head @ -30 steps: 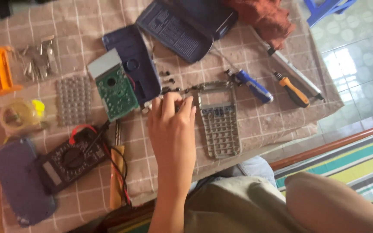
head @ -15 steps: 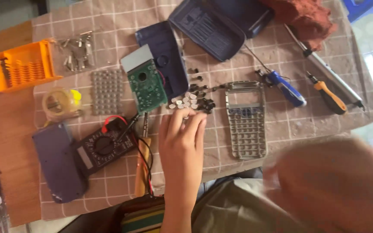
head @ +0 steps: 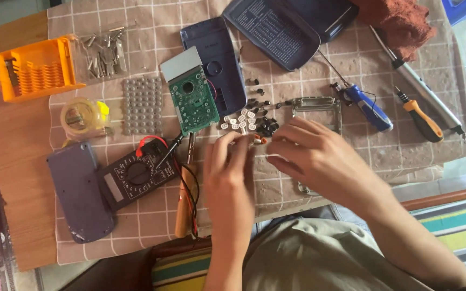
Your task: A person is meticulously assembling a scientific calculator by placing individual buttons into the front faceplate on a repair bench.
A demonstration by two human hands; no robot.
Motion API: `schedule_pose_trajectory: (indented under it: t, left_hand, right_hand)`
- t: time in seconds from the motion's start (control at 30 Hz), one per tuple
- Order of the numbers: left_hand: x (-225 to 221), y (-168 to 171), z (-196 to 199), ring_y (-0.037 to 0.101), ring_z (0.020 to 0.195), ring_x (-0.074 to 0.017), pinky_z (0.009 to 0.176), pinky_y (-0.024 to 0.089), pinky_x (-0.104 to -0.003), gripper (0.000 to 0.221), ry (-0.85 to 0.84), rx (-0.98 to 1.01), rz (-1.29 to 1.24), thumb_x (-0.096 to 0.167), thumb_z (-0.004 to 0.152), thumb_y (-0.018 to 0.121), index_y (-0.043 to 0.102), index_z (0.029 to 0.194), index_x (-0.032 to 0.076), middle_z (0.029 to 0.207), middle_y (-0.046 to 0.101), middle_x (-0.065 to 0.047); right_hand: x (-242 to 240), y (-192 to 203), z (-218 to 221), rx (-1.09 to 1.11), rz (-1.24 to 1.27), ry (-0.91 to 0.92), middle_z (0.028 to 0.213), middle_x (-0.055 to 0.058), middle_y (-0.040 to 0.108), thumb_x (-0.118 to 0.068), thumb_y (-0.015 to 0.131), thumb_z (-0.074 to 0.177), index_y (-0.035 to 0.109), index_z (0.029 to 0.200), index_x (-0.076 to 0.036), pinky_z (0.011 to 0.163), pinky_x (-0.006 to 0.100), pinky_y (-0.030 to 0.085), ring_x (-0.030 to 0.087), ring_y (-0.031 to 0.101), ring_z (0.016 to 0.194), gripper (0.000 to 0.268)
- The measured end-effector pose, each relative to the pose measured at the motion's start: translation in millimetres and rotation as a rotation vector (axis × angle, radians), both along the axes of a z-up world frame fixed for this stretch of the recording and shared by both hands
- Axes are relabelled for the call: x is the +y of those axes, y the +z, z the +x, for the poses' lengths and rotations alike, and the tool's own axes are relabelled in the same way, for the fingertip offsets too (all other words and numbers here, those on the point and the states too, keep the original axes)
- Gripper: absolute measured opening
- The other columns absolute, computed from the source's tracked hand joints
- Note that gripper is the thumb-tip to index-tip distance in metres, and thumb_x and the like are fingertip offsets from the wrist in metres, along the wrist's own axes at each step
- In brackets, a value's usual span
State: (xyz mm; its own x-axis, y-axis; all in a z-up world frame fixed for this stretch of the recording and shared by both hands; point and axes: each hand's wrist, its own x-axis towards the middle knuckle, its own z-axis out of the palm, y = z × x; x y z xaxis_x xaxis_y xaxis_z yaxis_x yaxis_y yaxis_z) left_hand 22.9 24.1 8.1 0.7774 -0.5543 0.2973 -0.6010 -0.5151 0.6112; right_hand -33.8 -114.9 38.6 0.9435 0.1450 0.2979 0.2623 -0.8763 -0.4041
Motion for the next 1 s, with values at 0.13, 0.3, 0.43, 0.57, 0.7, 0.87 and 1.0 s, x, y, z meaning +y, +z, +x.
schedule_pose_trajectory:
  t: [0.13,0.3,0.43,0.57,0.7,0.87,1.0]
  left_hand:
    - [-1,-2,-2,0.038,0.119,-0.04,0.089,0.049,-0.047,0.038,-0.038,-0.015,0.084,-0.013,0.073,0.057,0.06,0.105,0.006,0.113,0.049,-0.012]
    - [2,7,-2,0.049,0.092,-0.0295,0.076,0.048,-0.041,0.014,-0.024,-0.094,-0.005,-0.001,0.075,0.065,0.065,0.089,-0.001,0.103,0.051,-0.01]
    - [-2,10,1,0.051,0.091,-0.0291,0.079,0.048,-0.041,0.012,-0.012,-0.094,-0.055,0.008,0.083,0.059,0.061,0.083,-0.004,0.099,0.051,-0.011]
    - [-7,8,3,0.046,0.101,-0.0325,0.082,0.043,-0.042,0.017,-0.053,-0.113,0.084,-0.005,0.077,0.059,0.06,0.094,-0.003,0.107,0.049,-0.012]
    - [-6,7,1,0.04,0.117,-0.0397,0.088,0.042,-0.048,0.013,-0.05,-0.085,0.191,-0.004,0.074,0.06,0.06,0.086,0.0,0.109,0.049,-0.011]
    - [-7,7,1,0.044,0.106,-0.0344,0.096,0.037,-0.045,0.013,-0.049,-0.127,0.201,-0.01,0.07,0.058,0.055,0.078,0.001,0.101,0.05,-0.011]
    - [-8,-3,-1,0.044,0.09,-0.0251,0.076,0.041,-0.035,0.02,-0.06,-0.192,0.245,-0.009,0.069,0.06,0.054,0.085,0.002,0.102,0.052,-0.009]
  right_hand:
    - [8,-16,2,0.044,-0.112,-0.1,0.092,0.009,0.051,-0.012,0.062,0.08,0.057,0.098,0.0,0.075,0.035,0.046,0.023,0.05,0.081,0.022]
    - [9,-17,4,0.022,-0.156,-0.14,0.087,0.008,0.05,-0.007,0.064,0.078,0.06,0.092,-0.001,0.068,0.035,0.045,0.024,0.047,0.078,0.015]
    - [7,-19,4,0.003,-0.166,-0.144,0.087,0.008,0.05,-0.009,0.065,0.078,0.057,0.084,-0.002,0.073,0.035,0.045,0.024,0.048,0.083,0.012]
    - [7,-16,5,-0.004,-0.128,-0.143,0.085,0.007,0.047,-0.009,0.061,0.083,0.057,0.086,-0.003,0.073,0.035,0.044,0.024,0.047,0.08,0.008]
    - [6,-14,-3,0.031,-0.162,-0.099,0.093,0.011,0.047,-0.003,0.054,0.081,0.056,0.095,0.001,0.076,0.037,0.043,0.026,0.046,0.084,0.015]
    - [8,-15,-7,0.046,-0.192,-0.089,0.091,0.011,0.047,-0.004,0.053,0.083,0.055,0.097,0.002,0.073,0.036,0.042,0.025,0.044,0.077,0.015]
    - [8,-11,-7,0.028,-0.153,-0.087,0.089,0.011,0.05,-0.003,0.054,0.085,0.055,0.093,0.003,0.07,0.036,0.042,0.025,0.045,0.075,0.01]
